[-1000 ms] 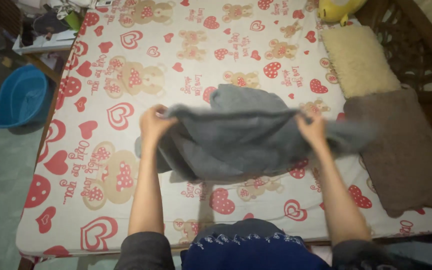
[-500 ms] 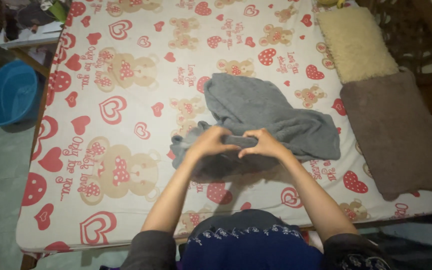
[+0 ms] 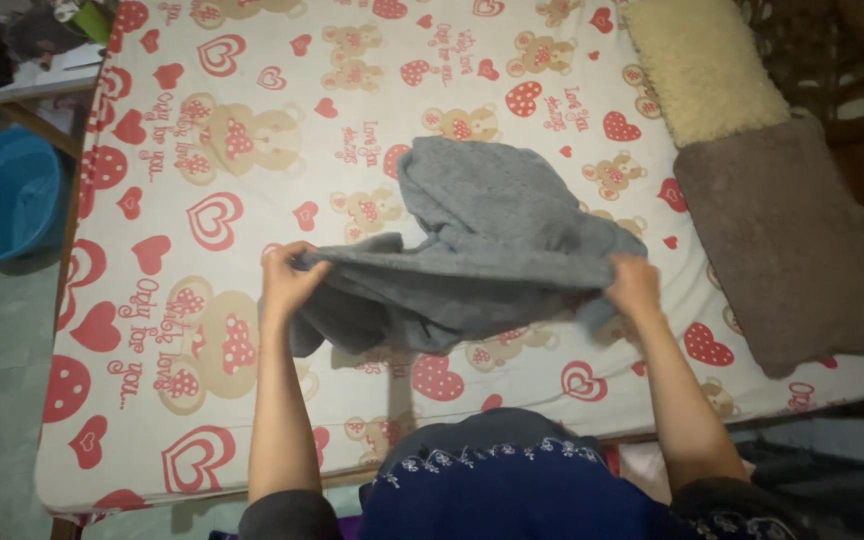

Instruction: Folding a grey blanket and arranging pillows and bolsters on a bed.

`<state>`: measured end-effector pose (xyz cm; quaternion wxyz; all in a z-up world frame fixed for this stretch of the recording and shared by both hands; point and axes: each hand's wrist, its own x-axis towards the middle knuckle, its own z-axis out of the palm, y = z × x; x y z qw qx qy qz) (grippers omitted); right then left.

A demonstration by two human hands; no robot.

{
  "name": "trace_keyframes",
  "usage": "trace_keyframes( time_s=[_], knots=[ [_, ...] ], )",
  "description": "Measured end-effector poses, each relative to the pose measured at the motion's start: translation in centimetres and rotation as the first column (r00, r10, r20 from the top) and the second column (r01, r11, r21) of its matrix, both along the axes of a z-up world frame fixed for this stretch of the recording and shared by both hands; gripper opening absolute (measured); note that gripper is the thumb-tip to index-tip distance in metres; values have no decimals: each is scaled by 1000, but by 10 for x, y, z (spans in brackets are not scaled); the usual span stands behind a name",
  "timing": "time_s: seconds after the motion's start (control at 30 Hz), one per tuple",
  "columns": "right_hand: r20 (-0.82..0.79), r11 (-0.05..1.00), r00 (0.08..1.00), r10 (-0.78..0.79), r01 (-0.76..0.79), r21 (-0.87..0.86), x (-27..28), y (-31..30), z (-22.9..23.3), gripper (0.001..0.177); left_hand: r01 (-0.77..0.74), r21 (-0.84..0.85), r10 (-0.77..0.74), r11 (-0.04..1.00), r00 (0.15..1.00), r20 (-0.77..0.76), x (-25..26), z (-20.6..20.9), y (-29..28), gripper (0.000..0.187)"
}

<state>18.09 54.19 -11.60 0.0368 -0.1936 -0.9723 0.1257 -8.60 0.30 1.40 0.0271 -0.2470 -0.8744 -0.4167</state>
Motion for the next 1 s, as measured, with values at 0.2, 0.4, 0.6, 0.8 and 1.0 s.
trace_keyframes(
  time_s=[0.2,0.4,0.6,0.8,1.0],
  knots=[
    [-415,960,881,-229,275,54,43,51,-2,50,-97,98,101,990,994,-42,-14,-17,11,23],
    [-83,920,977,-194,152,-361,39,35,53,42,171,-33,-157,985,954,256,-7,-47,56,29],
    [-149,629,989,-7,-112,-769,15,-18,117,43,463,-278,-442,841,886,138,12,-87,93,56],
    [-446,909,807,387,-416,36,-6,-69,195,33,165,-447,-241,879,963,-119,22,-22,83,55],
    [-695,941,695,183,-329,-81,-27,-99,238,28,40,68,8,997,800,-600,31,48,66,42]
  ],
)
